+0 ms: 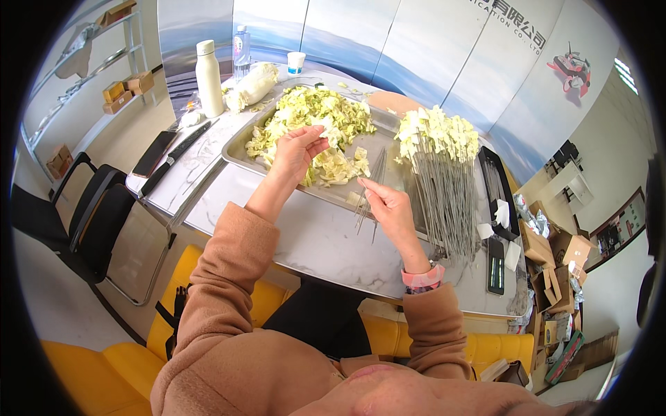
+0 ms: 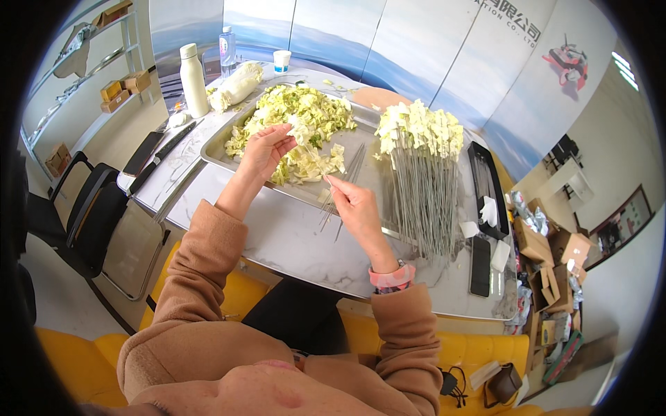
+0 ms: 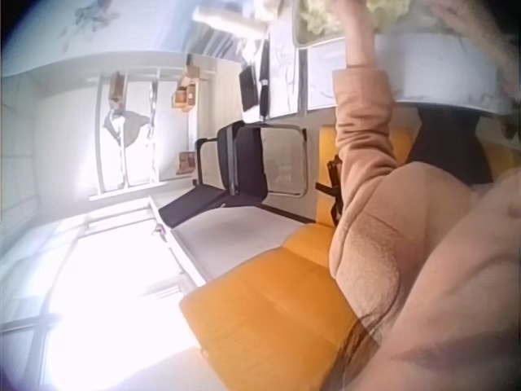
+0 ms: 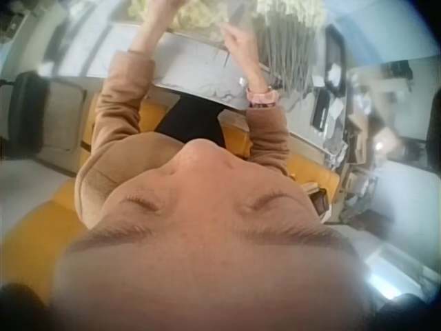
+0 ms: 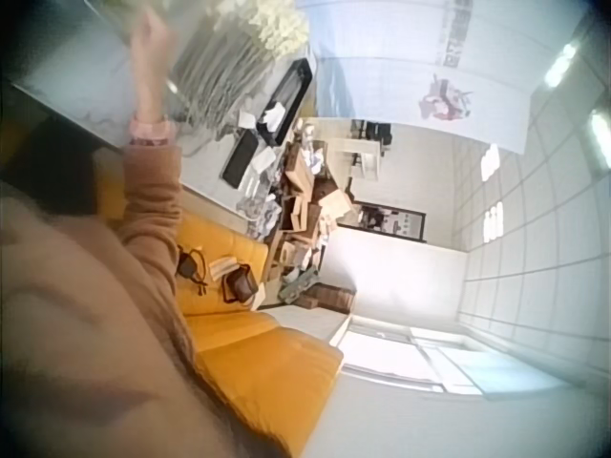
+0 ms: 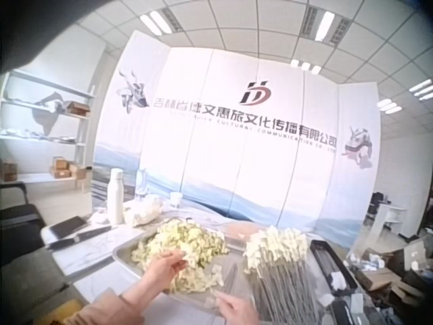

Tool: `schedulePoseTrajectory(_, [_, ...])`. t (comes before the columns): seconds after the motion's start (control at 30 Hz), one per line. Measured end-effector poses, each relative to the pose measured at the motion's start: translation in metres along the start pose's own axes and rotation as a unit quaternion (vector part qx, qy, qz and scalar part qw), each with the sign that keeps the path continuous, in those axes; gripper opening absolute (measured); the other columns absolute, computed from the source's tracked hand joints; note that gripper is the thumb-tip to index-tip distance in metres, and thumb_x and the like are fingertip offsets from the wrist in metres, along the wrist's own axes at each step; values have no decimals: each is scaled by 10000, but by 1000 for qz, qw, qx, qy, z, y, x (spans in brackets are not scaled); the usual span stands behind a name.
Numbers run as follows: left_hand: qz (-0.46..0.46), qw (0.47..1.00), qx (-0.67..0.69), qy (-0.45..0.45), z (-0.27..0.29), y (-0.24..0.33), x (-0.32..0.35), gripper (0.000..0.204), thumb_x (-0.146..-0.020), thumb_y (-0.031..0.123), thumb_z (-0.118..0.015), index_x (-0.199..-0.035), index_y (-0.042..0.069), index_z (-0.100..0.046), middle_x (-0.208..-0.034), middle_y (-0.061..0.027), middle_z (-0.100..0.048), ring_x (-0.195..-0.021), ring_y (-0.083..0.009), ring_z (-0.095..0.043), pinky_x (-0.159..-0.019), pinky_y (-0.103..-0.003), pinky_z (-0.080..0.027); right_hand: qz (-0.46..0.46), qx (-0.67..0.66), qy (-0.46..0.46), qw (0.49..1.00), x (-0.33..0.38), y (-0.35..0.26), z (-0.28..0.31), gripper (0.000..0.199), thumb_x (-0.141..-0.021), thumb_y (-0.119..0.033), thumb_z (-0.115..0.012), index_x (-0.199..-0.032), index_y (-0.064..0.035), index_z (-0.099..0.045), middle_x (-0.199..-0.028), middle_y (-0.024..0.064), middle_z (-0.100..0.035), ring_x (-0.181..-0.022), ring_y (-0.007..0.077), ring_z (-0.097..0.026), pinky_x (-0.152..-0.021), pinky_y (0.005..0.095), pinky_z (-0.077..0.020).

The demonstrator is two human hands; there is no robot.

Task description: The person repeatedly picks up small pieces of chopped cabbage from a metal tray and threads them onto thin metal skewers held in the right hand. The person then places the loaded skewers upright into a bundle on the tray. The process continues throughout the clip.

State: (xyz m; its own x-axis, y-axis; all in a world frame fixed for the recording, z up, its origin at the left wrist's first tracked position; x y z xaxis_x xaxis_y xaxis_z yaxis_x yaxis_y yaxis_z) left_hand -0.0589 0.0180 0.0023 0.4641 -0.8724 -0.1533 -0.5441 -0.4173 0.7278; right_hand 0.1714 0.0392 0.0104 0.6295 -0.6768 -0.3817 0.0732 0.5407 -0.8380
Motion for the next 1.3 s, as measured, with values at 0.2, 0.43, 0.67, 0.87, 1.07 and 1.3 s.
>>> schedulePoseTrajectory(0.2, [9, 1000, 12, -23, -9, 4, 4, 53, -868, 72, -635, -874, 40, -593, -861, -26, -615, -809, -130, -607, -791, -285, -530, 64, 102, 51, 991, 2, -2, -5, 268, -853, -36, -593, -1113, -50, -657, -551, -11, -359, -509, 14, -327, -451, 207, -304])
schedulePoseTrajectory(0.43, [-11, 999, -4, -42, -11, -1, 1, 177, -816, -35, -646, -934, 39, -536, -836, -36, -622, -816, -142, -635, -766, -298, -550, 89, 133, 69, 985, 2, -5, -6, 259, -846, -40, -599, -1099, -45, -659, -542, 24, -331, -492, 31, -327, -441, 223, -308])
schedulePoseTrajectory(0.67, [-10, 997, -11, -75, -19, -2, 6, 220, -827, -51, -619, -993, 37, -505, -916, -68, -611, -852, -163, -631, -797, -310, -548, 85, 129, 74, 985, 1, -5, -5, 256, -857, -45, -592, -1105, -39, -653, -531, 29, -350, -487, 32, -338, -439, 230, -315])
schedulePoseTrajectory(0.87, [6, 997, -9, -73, -23, -5, 9, 296, -816, -63, -614, -1053, 17, -454, -976, -109, -598, -897, -223, -636, -863, -344, -535, 83, 130, 76, 985, 1, -6, -5, 257, -858, -39, -587, -1107, -41, -654, -528, 29, -355, -486, 31, -342, -438, 228, -314])
schedulePoseTrajectory(1.07, [43, 995, 34, -79, -30, -13, 14, 294, -808, -67, -608, -1045, -2, -446, -954, -123, -599, -941, -257, -635, -888, -365, -530, 86, 118, 83, 986, 1, -4, -5, 253, -858, -34, -587, -1102, -34, -654, -533, 17, -360, -492, 28, -343, -440, 226, -314])
schedulePoseTrajectory(1.3, [59, 996, 45, -55, -30, -20, 17, 206, -823, -20, -632, -986, 11, -510, -897, -92, -618, -841, -201, -624, -850, -343, -536, 75, 104, 84, 988, 2, -7, -5, 259, -859, -35, -588, -1111, -31, -651, -552, 6, -368, -513, 22, -352, -456, 215, -321])
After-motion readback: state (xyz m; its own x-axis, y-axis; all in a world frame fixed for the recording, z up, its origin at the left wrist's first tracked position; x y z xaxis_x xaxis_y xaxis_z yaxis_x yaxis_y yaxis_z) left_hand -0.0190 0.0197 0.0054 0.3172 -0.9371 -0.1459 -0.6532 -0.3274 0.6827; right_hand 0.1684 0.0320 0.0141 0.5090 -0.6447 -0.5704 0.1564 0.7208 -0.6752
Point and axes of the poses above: each hand's wrist, its own x-axis away from the middle knuckle, its own z-axis out of the back of the hand, y = z × x, the point moved 3 cm from there along -x, towards the middle knuckle
